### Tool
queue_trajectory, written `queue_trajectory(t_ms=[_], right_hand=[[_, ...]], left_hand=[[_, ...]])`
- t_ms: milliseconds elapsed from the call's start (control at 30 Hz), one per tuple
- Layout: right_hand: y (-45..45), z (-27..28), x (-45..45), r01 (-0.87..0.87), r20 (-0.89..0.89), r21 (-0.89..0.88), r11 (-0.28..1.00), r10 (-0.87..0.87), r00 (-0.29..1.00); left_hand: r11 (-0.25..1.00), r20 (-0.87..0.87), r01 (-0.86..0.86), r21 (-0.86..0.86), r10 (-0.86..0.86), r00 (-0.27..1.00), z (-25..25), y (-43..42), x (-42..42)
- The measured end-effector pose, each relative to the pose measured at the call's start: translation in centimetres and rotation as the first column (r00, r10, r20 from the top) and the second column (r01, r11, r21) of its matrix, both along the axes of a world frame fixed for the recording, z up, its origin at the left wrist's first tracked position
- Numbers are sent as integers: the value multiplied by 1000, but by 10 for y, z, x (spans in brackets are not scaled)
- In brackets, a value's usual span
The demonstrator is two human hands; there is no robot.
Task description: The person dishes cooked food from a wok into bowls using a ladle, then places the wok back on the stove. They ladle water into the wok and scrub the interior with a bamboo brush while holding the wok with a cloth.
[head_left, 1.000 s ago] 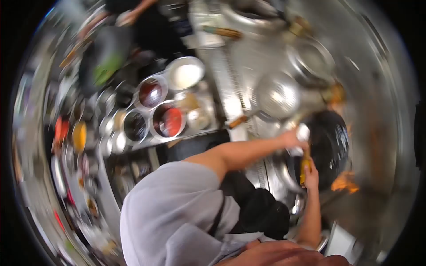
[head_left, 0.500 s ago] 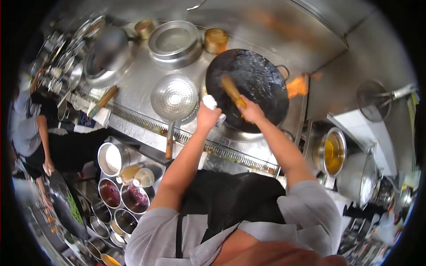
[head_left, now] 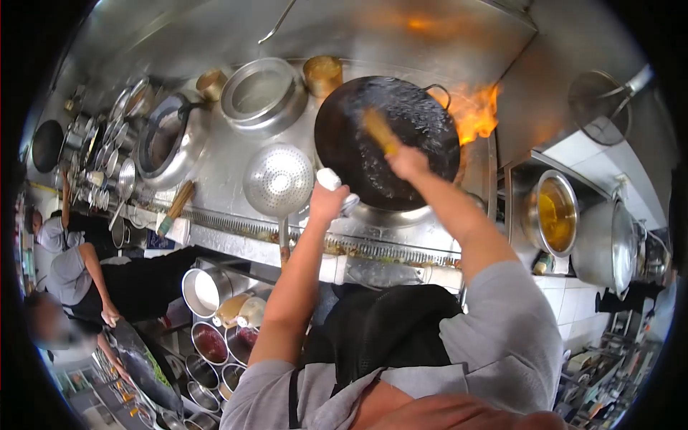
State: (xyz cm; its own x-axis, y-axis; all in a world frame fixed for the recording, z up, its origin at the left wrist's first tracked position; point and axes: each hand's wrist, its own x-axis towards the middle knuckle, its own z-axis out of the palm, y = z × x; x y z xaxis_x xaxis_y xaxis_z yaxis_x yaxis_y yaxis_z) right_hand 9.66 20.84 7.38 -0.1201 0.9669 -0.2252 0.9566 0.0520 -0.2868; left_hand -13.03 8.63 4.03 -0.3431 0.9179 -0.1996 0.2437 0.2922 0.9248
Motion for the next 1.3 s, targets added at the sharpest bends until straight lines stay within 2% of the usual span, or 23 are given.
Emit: queue_trajectory(t_ms=[67,133,200,267,300,333,400,433,500,567,600,667,800,867,933,1000,1033,1067,1100,1133,1200,1267,1300], right_hand=[[-32,2,-4,-116,-95,-72,991,109,989],[-60,30,22,-211,-48,-118,970,207,977],[-82,56,66,-344,62,-224,912,365,929],[-74,101,115,-345,210,-368,863,439,874],[-46,84,154,-384,339,-278,880,464,819],[-19,100,165,-287,443,-284,915,391,807],[40,104,163,-211,512,-61,976,212,832],[52,100,138,-222,392,93,971,169,904],[72,42,74,-133,362,71,989,98,927],[34,5,15,5,100,104,995,-15,995],[22,-21,-2,43,14,48,998,-44,999],[-14,-10,-14,14,-105,-39,999,-18,994],[-35,46,48,-316,-159,-241,918,284,945],[-47,41,100,-413,-69,-31,910,410,909],[-88,72,147,-268,-273,-91,959,234,933],[-111,67,200,-211,-367,67,975,220,904],[-128,82,205,-201,-357,61,978,209,910],[-157,112,206,63,-415,-111,992,-104,904],[-183,126,206,312,-416,-292,904,-413,810],[-199,116,209,327,-408,-302,895,-431,805],[-228,96,216,512,-543,-129,850,-492,680],[-256,82,219,570,-457,-226,790,-603,654],[-266,45,233,529,-513,-89,844,-494,702]], left_hand=[[995,73,84,-44,-81,994,40,-9,6],[1000,387,-1,-25,10,922,43,-8,7],[995,379,-96,7,86,922,24,-2,12],[977,204,-142,161,108,973,0,6,8],[975,197,-156,160,123,973,8,6,4],[990,180,-91,112,70,981,22,3,3],[998,155,-31,60,21,988,29,5,0],[999,176,35,-3,-34,984,28,8,-5],[992,232,104,-65,-86,969,5,15,-17],[995,249,79,-68,-60,967,9,15,-15],[995,272,57,-82,-33,962,12,16,-13],[999,282,31,9,-33,959,6,18,-13],[999,128,-25,43,19,992,19,-13,-9],[993,139,-85,79,74,988,43,-37,-8],[996,191,-8,93,-10,982,46,-39,-31],[1000,48,-12,12,12,999,144,-65,-17],[994,-77,43,96,-36,996,133,-56,-30],[980,-204,107,168,-72,976,123,-45,-43],[990,-213,90,112,-64,975,130,-41,-43],[988,-264,102,120,-68,962,135,-37,-45],[990,-312,93,107,-55,948,148,-32,-42],[987,-326,103,120,-59,943,148,-29,-42],[986,-333,87,142,-35,942,150,-25,-41]])
